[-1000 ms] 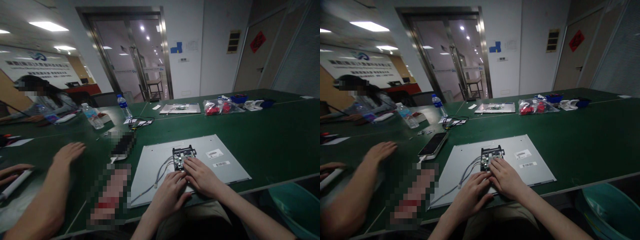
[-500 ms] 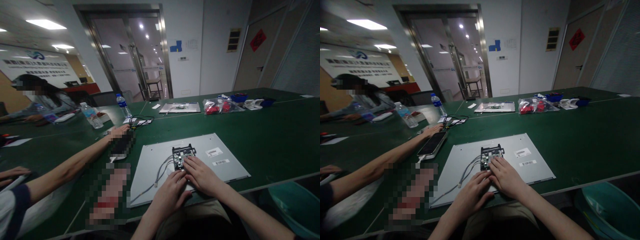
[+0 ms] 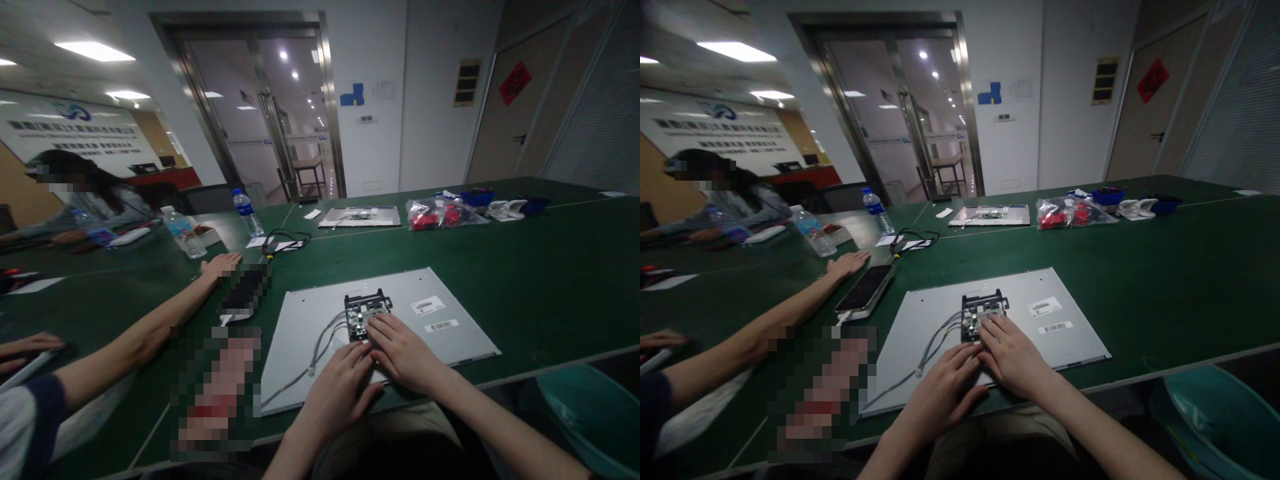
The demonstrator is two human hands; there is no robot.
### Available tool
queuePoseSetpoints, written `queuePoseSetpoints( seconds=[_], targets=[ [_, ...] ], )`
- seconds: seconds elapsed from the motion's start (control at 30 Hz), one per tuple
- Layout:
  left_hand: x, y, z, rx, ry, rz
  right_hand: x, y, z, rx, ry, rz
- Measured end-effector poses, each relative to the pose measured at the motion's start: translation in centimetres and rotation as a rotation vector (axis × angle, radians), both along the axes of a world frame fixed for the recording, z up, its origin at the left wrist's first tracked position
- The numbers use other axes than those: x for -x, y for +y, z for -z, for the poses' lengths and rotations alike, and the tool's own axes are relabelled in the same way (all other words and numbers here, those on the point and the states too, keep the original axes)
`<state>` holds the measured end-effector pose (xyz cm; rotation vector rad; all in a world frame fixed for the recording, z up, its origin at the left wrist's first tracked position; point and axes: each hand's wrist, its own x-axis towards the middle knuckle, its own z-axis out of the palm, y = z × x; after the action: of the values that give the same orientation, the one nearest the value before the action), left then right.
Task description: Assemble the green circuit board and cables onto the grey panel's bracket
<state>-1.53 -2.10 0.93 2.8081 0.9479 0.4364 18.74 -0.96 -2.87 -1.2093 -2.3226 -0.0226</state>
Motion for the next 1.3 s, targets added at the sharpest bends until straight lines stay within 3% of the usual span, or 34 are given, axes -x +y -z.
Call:
queuePoseSetpoints(
  seconds=[0.63, 1.3],
  targets=[
    [-0.25, -0.04, -0.17, -0.078, 0.011, 0.037, -0.01, -0.2, -0.25, -0.031, 0.031, 0.004],
    [-0.27, -0.1, -0.19, -0.041, 0.008, 0.035, 0.07, -0.19, -0.17, -0.043, 0.005, 0.023]
  ],
)
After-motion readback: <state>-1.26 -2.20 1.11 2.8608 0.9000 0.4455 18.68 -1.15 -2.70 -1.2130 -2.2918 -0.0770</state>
